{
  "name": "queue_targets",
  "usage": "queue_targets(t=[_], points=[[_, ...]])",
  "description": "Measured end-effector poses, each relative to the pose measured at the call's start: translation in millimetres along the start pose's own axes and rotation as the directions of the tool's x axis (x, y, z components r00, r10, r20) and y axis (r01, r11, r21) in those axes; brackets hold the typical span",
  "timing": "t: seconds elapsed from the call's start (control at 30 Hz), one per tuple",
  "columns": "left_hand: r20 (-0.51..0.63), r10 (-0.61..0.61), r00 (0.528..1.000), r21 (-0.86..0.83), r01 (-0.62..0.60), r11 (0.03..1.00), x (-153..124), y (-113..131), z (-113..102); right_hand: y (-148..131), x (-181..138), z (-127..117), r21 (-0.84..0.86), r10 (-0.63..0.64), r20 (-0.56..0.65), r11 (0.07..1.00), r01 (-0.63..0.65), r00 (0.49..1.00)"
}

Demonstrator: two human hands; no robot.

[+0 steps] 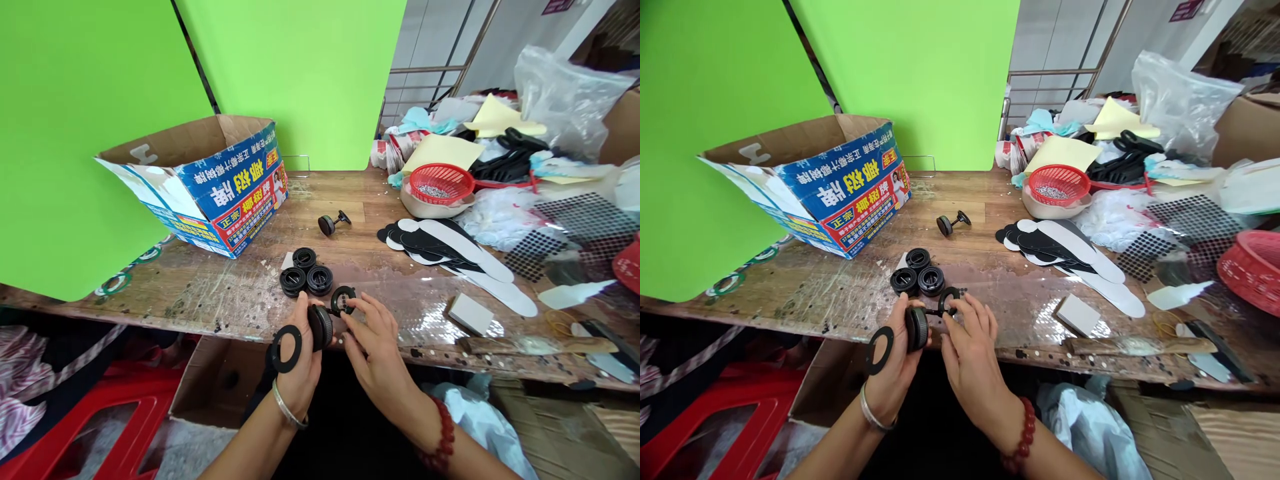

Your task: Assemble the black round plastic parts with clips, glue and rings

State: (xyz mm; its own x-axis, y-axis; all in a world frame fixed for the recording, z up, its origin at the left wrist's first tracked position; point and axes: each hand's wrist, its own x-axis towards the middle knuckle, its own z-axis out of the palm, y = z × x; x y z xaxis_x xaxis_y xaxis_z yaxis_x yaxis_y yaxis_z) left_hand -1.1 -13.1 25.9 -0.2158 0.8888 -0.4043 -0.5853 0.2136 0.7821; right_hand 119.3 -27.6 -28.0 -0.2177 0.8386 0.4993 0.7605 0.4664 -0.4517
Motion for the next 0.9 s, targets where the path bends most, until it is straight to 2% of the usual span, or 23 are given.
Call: queue_targets(t=[0.07, 0.2, 0.3, 0.37, 0.47, 0.53, 0.6, 0.67, 0.73, 0.8, 0.9], points=[[0.012, -0.019, 1.000, 0.009, 0.019, 1.000, 2, -1, 1, -1, -1, 2, -0.052, -0.008, -0.006, 0.999, 0.007, 1.000], [0.041, -0.002, 0.999, 0.001, 0.002, 1.000, 8, -5, -8, -3, -1, 4, -0.199, -0.106, -0.079, 0.976, 0.089, 0.991], [0.059, -0.018, 0.998, -0.068, 0.022, 0.997, 15, -10, -18, 4, 5, -8, -0.012, -0.118, -0.075, 0.993, 0.118, 0.990], [0.074, -0.089, 0.993, -0.153, 0.099, 0.983, 21, -13, -21, 13, 12, -21, 0.183, -0.035, -0.101, 0.982, 0.053, 0.994], [0.105, -0.203, 0.974, -0.260, 0.224, 0.939, 28, -12, -17, 30, 26, -32, 0.381, 0.208, -0.150, 0.914, -0.138, 0.967], [0.134, -0.277, 0.952, -0.271, 0.304, 0.913, 28, -9, -11, 38, 35, -31, 0.494, 0.346, -0.098, 0.831, -0.256, 0.933], [0.192, -0.364, 0.911, -0.202, 0.400, 0.894, 25, -6, -6, 39, 44, -27, 0.626, 0.407, 0.042, 0.701, -0.342, 0.912], [0.251, -0.415, 0.874, -0.091, 0.448, 0.889, 19, -8, -5, 34, 52, -25, 0.707, 0.381, 0.227, 0.569, -0.420, 0.896], [0.274, -0.398, 0.875, -0.036, 0.423, 0.905, 11, -13, -6, 25, 57, -28, 0.708, 0.309, 0.353, 0.529, -0.468, 0.883], [0.244, -0.370, 0.896, -0.027, 0.388, 0.921, 5, -22, -9, 15, 59, -33, 0.679, 0.202, 0.420, 0.577, -0.454, 0.885], [0.135, -0.281, 0.950, -0.010, 0.285, 0.958, -2, -31, -15, 4, 57, -39, 0.658, -0.021, 0.464, 0.677, -0.329, 0.885]])
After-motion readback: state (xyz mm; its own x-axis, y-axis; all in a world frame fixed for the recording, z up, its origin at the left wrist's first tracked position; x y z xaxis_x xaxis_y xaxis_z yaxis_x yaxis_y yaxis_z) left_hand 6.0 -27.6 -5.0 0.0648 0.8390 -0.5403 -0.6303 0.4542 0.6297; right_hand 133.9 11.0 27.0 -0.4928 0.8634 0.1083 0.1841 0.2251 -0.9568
